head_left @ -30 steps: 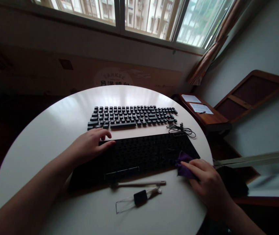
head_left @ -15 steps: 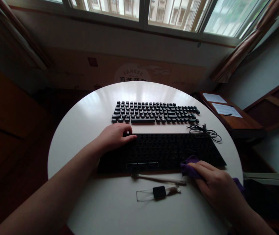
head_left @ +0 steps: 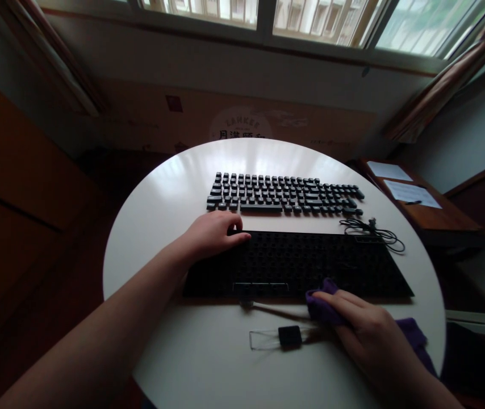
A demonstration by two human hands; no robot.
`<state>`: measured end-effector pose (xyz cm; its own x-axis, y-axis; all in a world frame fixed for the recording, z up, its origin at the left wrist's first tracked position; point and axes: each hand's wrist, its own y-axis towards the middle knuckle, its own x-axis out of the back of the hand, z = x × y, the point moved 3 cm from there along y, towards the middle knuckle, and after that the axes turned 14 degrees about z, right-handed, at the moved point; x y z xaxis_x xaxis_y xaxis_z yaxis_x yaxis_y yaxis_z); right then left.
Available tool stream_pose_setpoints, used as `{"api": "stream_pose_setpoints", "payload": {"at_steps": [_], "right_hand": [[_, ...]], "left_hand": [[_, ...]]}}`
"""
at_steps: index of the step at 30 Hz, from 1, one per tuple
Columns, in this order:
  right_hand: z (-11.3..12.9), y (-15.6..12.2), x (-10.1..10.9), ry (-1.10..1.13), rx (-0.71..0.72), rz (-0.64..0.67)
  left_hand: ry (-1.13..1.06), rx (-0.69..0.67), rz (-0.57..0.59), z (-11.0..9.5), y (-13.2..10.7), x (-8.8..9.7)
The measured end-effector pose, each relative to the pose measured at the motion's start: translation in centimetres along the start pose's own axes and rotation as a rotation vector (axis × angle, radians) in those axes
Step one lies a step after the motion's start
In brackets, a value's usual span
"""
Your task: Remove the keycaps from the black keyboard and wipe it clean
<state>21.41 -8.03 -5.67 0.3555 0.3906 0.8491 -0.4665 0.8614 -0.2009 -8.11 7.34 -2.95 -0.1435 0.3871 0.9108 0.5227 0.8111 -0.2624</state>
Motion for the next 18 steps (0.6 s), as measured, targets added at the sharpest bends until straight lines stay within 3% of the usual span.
{"api": "stream_pose_setpoints", "payload": {"at_steps": [5,11,18], "right_hand": [[2.7,1.7,0.2,0.025,0.049,0.065],[4.3,2.8,0.4,0.038,0.013,0.183],[5.9,4.7,0.3,-0.133,-0.008,0.383]], "left_hand": [[-0.007,-0.003,-0.009,0.1,-0.1,-0.1],[-0.002,-0.009,-0.025,0.1,-0.1,-0.2],[-0.002,0.009,-0.025,-0.4,-0.4,-0.1]]}}
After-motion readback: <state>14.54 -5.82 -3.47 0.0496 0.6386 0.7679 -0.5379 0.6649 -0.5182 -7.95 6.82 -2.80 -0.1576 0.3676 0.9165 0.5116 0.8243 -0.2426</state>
